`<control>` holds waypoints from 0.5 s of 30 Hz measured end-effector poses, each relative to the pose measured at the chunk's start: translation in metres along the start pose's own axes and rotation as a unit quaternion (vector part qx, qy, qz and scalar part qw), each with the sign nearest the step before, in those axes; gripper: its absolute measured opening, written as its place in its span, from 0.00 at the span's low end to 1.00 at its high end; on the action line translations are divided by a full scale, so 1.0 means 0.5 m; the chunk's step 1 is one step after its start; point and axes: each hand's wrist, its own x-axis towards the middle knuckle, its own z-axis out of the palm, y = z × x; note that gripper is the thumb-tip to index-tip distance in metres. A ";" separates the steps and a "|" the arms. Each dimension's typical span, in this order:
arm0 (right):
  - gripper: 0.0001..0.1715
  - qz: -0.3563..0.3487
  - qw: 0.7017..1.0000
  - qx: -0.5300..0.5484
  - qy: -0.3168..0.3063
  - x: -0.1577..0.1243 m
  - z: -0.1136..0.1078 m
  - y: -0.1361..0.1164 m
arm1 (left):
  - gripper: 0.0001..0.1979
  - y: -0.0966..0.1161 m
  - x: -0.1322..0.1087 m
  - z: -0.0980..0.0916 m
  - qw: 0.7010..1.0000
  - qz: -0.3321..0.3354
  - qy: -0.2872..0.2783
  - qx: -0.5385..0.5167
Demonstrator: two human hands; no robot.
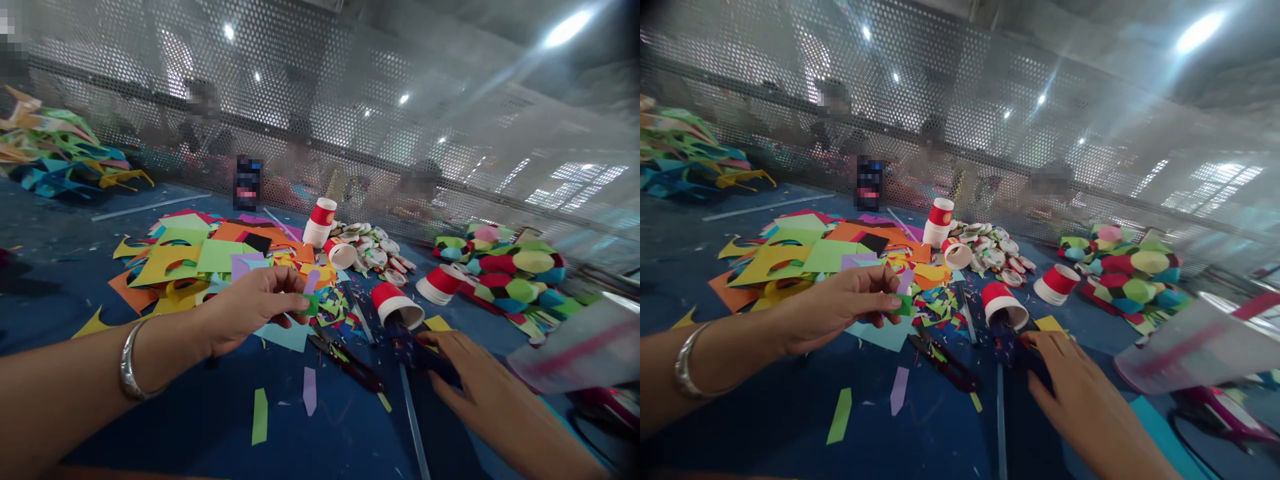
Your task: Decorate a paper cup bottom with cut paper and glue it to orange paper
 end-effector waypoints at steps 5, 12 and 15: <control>0.27 0.016 1.000 0.003 -0.005 0.012 0.029 0.008 | 0.10 -0.006 0.004 -0.001 1.000 0.008 0.000 0.009; 0.20 0.023 0.998 0.029 0.051 -0.005 0.001 -0.007 | 0.12 -0.009 0.007 0.001 1.000 0.000 -0.004 0.010; 0.22 0.044 0.997 0.035 0.057 -0.037 -0.017 -0.002 | 0.12 -0.010 0.006 0.001 1.000 -0.003 -0.008 0.001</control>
